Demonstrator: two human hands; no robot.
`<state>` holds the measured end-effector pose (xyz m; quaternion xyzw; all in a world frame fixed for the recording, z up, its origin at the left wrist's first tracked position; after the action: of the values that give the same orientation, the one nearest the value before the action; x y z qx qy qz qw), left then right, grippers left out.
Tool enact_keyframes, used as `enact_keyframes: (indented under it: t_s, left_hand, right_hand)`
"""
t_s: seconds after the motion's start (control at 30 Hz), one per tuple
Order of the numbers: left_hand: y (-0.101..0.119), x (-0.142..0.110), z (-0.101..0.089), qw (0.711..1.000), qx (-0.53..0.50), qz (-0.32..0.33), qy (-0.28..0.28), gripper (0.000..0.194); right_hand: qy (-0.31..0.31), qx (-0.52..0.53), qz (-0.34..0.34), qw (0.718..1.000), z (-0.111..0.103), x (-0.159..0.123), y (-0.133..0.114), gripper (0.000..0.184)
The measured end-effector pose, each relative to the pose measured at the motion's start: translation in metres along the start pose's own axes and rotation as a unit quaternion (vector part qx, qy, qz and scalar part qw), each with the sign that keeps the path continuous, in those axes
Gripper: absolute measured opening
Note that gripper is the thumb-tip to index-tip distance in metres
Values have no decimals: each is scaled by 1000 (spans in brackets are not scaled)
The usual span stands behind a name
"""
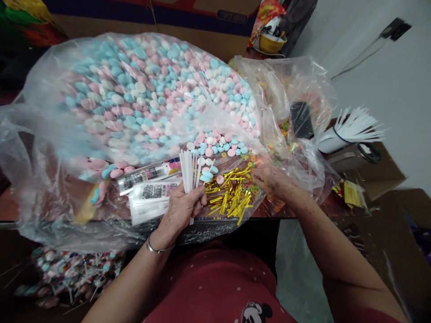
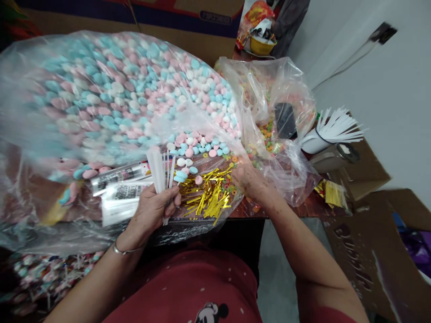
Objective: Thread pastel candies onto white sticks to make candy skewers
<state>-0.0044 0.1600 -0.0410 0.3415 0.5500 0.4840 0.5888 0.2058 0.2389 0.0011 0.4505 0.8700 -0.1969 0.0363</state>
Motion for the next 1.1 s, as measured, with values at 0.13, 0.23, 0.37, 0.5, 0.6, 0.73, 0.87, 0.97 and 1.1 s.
enact_keyframes:
  t_s: [0.13, 0.23, 0.37, 0.5, 0.6, 0.73, 0.87, 0.97, 1.1]
  left_hand:
    - [0, 0, 0, 1000, 0, -4, 1, 23]
    - [-1, 0, 2, 1000, 0, -3, -8, 24]
    - [-2, 1, 3, 1000, 18, -7, -23, 25]
    - [-5, 2, 8, 998, 29, -16, -51, 25]
    - [-8, 2, 12, 997, 29, -18, -76, 25]
    - [-10, 2, 15, 995, 32, -20, -97, 24]
    - [-10, 3, 17, 993, 42, -19, -105, 26]
    - [-11, 4, 17, 994, 46, -24, -99, 26]
    - [-13, 4, 13, 995, 53, -25, -75, 24]
  right_hand:
    - [52, 16, -15, 998, -8, -6, -11, 13]
    - [120, 76, -27, 989, -19, -10, -14, 13]
    - [215, 297, 2, 930, -29, -5, -6, 10]
    - [215, 569, -21, 793, -17, 18, -16, 19]
    - [212, 651, -30, 728, -6, 32, -24, 27]
    - [211, 684, -24, 698, 4, 40, -24, 30]
    - [209, 673, -42, 708, 6, 43, -29, 29]
    - [228, 630, -62, 739, 0, 40, -36, 26]
    - [274, 518, -87, 805, -14, 30, -46, 16]
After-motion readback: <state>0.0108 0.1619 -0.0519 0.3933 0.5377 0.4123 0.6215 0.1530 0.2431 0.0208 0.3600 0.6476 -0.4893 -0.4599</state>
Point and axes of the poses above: each hand's wrist, its own x-axis towards the middle knuckle, its own z-axis out of the palm, y = z × x, the point moved 9 cm from there along x, towards the middle knuckle, and after that the axes turned 11 degrees about x, right-handed, at the moved point
